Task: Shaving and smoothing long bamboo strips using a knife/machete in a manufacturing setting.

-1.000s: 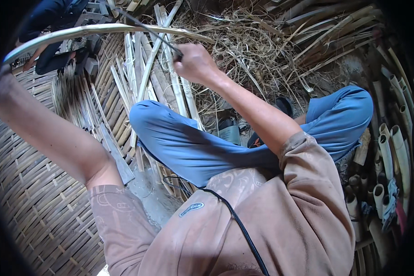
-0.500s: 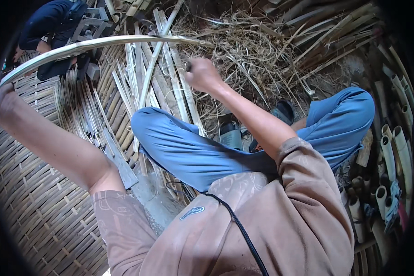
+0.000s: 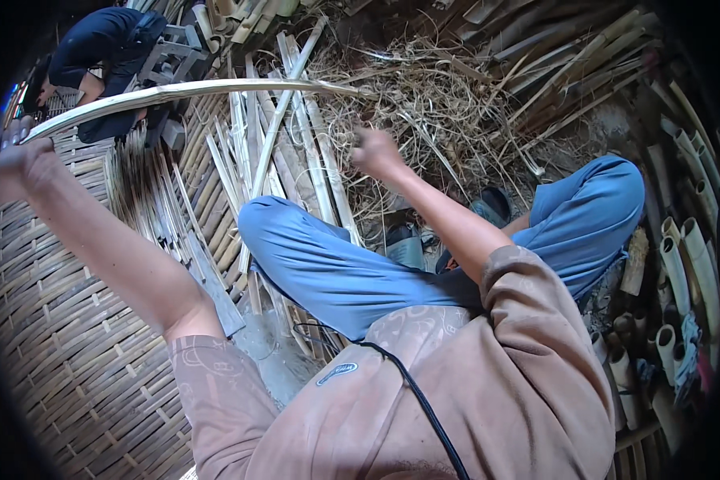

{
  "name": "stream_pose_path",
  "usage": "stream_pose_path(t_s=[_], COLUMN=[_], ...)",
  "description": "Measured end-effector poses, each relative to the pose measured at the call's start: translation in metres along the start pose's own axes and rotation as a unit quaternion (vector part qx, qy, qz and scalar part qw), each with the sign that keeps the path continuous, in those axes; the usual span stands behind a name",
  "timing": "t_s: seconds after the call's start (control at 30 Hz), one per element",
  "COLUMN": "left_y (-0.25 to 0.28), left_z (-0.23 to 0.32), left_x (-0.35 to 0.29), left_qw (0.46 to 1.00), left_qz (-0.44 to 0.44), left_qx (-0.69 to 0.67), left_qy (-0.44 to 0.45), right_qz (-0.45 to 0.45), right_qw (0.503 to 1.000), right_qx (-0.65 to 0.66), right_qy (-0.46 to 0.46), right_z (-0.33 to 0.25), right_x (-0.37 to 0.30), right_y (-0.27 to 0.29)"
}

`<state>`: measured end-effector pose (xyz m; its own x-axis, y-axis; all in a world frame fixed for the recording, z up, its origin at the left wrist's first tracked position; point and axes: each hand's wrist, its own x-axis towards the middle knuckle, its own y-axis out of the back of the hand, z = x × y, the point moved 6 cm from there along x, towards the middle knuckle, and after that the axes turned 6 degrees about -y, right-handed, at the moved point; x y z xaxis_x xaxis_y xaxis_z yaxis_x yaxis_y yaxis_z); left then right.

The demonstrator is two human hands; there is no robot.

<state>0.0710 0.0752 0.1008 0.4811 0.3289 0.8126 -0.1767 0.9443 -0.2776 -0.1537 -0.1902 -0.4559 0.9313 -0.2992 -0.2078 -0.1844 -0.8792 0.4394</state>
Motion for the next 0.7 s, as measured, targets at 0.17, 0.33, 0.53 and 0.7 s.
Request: stream_pose_path(t_s=[0.17,0.33,0.53,0.7], left_y=[-0.001,-0.009,0.003,0.012], left_z=[-0.004,-0.005,-0.008,-0.014], left_x=[0.006,-0.002,0.002,-0.003], left_qw=[0.998,0.999,0.998,0.998], left_qz=[-0.036,-0.003,-0.030,0.051], left_qx=[-0.051,0.032,-0.017,0.018], left_qy=[0.033,0.016,0.043,0.022], right_qz=[-0.104,-0.108,-0.053,-0.096], right_qw=[0.971,0.991,0.934,0.949], right_qx=[0.104,0.058,0.028,0.110], right_qy=[-0.188,-0.054,-0.352,-0.279], right_z=[0.050,-0.050,0.057,0.036], right_x=[-0.002,0.009,-0.040,-0.004], right_y=[0.018,-0.001,0.011,0.000])
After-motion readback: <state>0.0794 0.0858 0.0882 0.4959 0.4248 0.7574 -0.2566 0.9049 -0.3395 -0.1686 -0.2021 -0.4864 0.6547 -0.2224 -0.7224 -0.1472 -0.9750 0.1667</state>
